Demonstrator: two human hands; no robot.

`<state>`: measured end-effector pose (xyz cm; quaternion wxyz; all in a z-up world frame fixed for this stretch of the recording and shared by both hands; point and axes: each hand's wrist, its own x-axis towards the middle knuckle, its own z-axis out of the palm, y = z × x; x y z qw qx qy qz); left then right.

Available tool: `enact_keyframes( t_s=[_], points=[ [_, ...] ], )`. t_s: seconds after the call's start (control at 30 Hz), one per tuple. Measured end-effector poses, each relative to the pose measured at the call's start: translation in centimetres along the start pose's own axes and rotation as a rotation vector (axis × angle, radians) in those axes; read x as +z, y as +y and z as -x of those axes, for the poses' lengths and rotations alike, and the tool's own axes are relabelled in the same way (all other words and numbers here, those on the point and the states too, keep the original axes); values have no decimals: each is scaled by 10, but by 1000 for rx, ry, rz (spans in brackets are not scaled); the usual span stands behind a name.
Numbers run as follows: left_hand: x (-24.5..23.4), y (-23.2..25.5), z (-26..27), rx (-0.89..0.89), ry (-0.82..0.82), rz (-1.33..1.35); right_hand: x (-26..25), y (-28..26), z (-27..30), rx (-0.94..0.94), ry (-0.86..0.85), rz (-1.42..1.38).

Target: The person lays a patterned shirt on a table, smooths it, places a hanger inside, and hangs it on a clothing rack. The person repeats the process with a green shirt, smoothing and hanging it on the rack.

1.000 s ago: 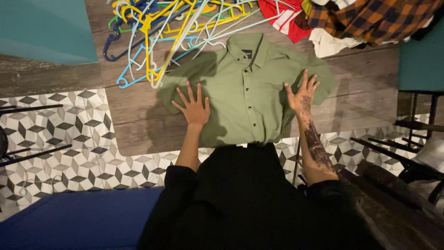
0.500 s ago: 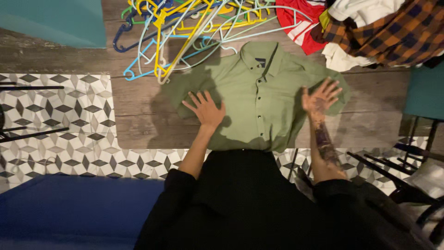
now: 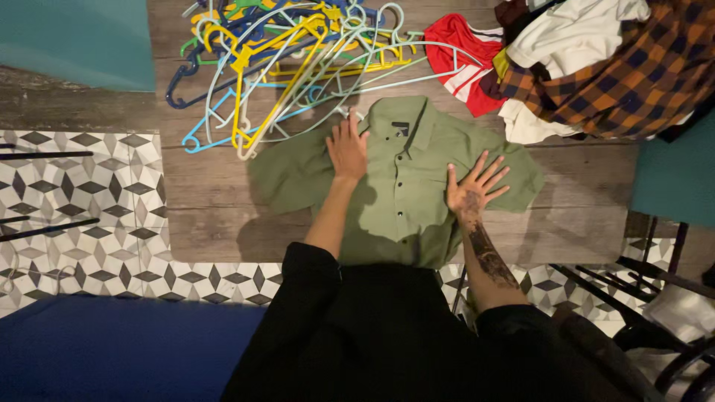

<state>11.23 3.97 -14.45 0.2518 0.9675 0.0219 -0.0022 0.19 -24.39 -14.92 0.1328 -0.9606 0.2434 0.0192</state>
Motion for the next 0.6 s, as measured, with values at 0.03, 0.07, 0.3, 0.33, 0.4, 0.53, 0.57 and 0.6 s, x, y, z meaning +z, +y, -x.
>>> enact_keyframes(
  t_s=[0.03, 0.07, 0.3, 0.33, 0.4, 0.53, 0.57, 0.6],
  points=[
    [5, -2, -4, 53, 78, -42, 1, 1, 0, 3, 7, 17],
    [10, -5, -7, 105, 156, -85, 1, 1, 1, 5, 15, 34],
    [17, -12, -9, 248, 239, -57, 0, -5, 2, 0, 48, 86],
    [15, -10, -7, 226, 250, -36, 0, -5, 4, 3, 42, 86],
    [9, -7, -4, 187, 274, 6, -1, -5, 5, 13, 34, 85],
    [4, -3, 2, 204, 307, -27, -3, -6, 3, 10, 27, 99],
    [4, -3, 3, 225, 303, -50, -4, -6, 3, 21, 1, 79],
    [4, -5, 4, 246, 299, -74, -5, -7, 3, 31, -25, 58]
  ],
)
